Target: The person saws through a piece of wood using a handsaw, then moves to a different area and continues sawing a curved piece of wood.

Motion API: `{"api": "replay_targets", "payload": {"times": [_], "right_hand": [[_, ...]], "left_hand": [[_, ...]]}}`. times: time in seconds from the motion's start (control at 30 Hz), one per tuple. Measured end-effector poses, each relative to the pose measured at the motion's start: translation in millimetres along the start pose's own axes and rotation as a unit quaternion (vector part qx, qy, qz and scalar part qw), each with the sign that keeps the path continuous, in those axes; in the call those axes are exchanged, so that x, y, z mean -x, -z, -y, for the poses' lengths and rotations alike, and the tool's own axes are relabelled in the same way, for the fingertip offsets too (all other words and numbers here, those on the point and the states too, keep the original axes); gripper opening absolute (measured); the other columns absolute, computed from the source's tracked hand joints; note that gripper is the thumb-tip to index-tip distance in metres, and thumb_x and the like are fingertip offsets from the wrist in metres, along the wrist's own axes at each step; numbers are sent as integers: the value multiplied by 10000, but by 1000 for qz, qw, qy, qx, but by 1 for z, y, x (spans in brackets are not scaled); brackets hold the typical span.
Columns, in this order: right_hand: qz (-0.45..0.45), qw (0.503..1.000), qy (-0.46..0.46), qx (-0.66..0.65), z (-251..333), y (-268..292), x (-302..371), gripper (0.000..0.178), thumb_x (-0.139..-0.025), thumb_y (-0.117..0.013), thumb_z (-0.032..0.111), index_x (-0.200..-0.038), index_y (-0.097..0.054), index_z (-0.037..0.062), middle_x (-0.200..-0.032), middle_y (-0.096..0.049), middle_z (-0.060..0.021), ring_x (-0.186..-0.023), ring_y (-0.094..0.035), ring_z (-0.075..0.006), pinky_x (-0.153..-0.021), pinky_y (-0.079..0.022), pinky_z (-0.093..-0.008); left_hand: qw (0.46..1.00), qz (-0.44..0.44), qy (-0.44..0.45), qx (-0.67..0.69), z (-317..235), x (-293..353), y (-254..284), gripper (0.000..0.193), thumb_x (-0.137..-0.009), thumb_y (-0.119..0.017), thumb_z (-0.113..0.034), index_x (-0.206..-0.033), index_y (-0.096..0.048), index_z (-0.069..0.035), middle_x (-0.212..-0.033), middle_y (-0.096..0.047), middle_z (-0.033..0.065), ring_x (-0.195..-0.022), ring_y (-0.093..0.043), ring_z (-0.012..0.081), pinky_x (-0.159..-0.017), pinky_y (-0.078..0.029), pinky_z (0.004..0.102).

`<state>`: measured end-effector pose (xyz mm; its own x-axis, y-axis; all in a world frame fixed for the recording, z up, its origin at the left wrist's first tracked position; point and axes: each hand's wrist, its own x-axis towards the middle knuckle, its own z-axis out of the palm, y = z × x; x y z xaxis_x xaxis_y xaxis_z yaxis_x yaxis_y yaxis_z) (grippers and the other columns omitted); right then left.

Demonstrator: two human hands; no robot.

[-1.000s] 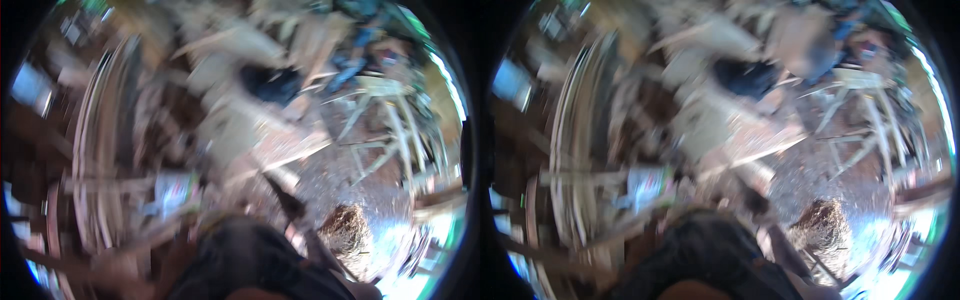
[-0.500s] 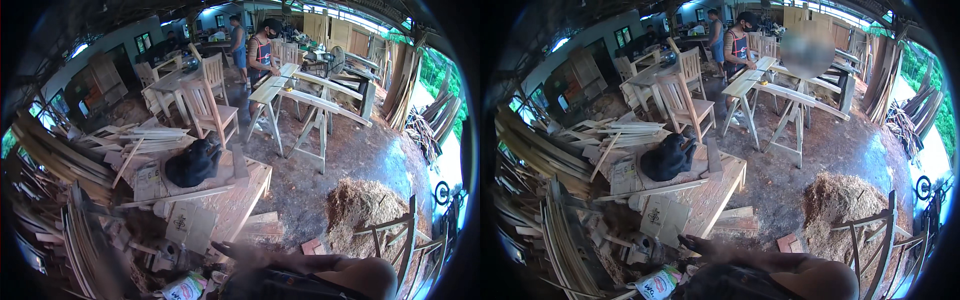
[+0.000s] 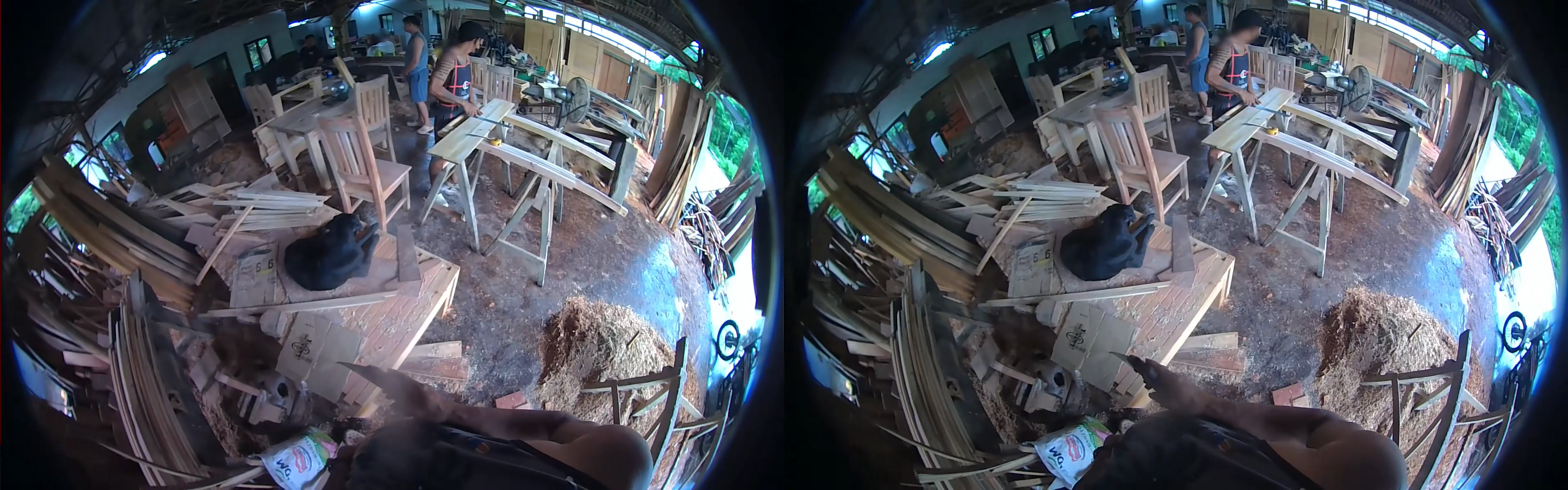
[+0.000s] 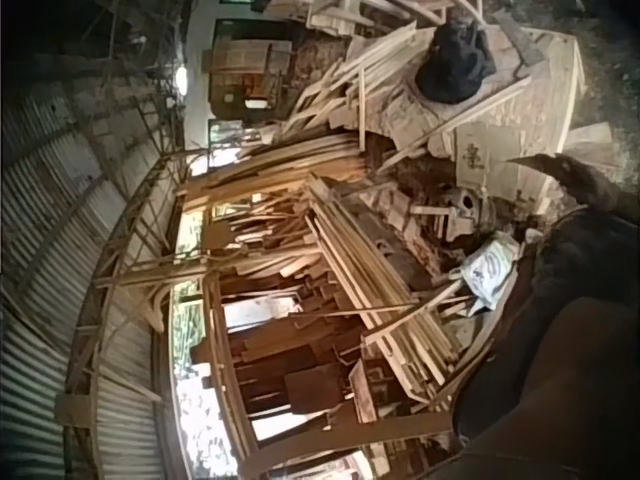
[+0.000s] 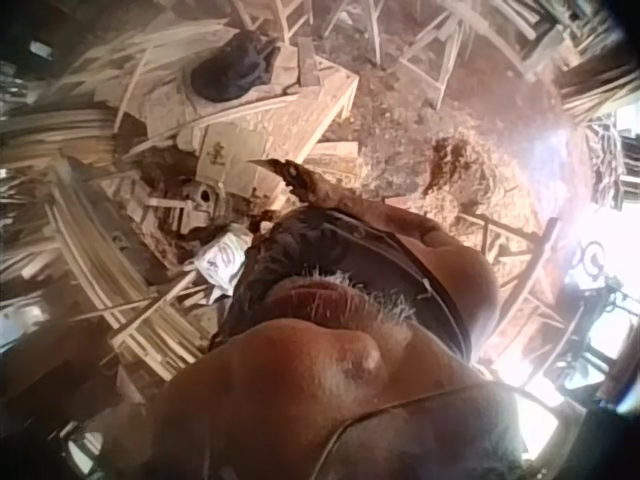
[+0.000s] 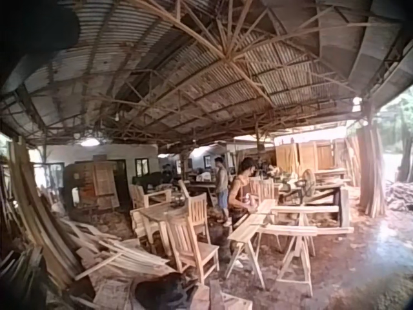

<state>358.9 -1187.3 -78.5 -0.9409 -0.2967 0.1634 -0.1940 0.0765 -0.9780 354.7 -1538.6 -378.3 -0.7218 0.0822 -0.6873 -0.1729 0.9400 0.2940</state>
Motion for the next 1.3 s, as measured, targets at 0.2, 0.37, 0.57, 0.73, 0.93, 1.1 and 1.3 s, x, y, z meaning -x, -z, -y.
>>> {"api": "replay_targets", "payload": {"times": [0.2, 0.37, 0.57, 0.73, 0.93, 1.1, 1.3], "right_hand": [[8, 982, -186, -13, 26, 7, 5, 803, -921, -680, 146, -1569, -210, 84, -1331, -604, -253, -1095, -672, -423, -853, -582, -504], [17, 994, -106, 20, 14, 7, 5, 811, -921, -695, 174, -1568, -213, 94, -1286, -628, -263, -1069, -676, -444, -835, -579, -532], [6, 995, -84, 48, 7, 5, 9, 796, -920, -701, 200, -1562, -242, 94, -1231, -654, -271, -1066, -671, -465, -854, -570, -540], [3, 974, -165, 154, 21, 3, 11, 788, -911, -710, 234, -1553, -270, 113, -1218, -657, -275, -1046, -676, -468, -855, -566, -545], [21, 982, -117, 145, 40, 1, 7, 770, -902, -721, 248, -1538, -304, 123, -1186, -673, -265, -1038, -680, -461, -855, -565, -546], [8, 982, -146, 122, 48, 8, 21, 755, -895, -731, 259, -1525, -333, 132, -1158, -686, -257, -1032, -683, -454, -855, -564, -547], [-16, 973, -10, 232, 6, 2, 23, 764, -894, -737, 264, -1530, -337, 126, -1218, -681, -230, -1079, -680, -427, -910, -561, -518]], "left_hand": [[1000, 3, 1, -4, 8, 6, -8, 485, -948, -496, -423, -1291, -597, -95, -1029, -702, 202, -989, -693, 339, -804, -542, 500], [1000, -1, 5, 4, 10, 10, -15, 510, -942, -496, -446, -1294, -596, -92, -1037, -700, 209, -997, -691, 345, -810, -542, 499], [1000, 4, 5, -5, 10, 11, -23, 539, -934, -495, -473, -1299, -594, -89, -1045, -697, 218, -1006, -688, 351, -819, -541, 499], [1000, 7, 6, -12, 14, 11, -34, 564, -928, -494, -496, -1303, -593, -86, -1052, -695, 225, -1014, -686, 357, -825, -541, 498], [1000, 11, 5, -14, 19, 15, -45, 595, -920, -493, -523, -1307, -591, -82, -1060, -692, 233, -1023, -683, 363, -833, -541, 497], [1000, 10, 8, -7, 20, 18, -46, 620, -914, -492, -546, -1311, -589, -80, -1067, -690, 241, -1031, -681, 369, -840, -541, 496], [1000, 10, 14, -2, 20, 20, -50, 651, -906, -491, -573, -1315, -588, -76, -1076, -687, 249, -1040, -678, 375, -848, -540, 495]]}}
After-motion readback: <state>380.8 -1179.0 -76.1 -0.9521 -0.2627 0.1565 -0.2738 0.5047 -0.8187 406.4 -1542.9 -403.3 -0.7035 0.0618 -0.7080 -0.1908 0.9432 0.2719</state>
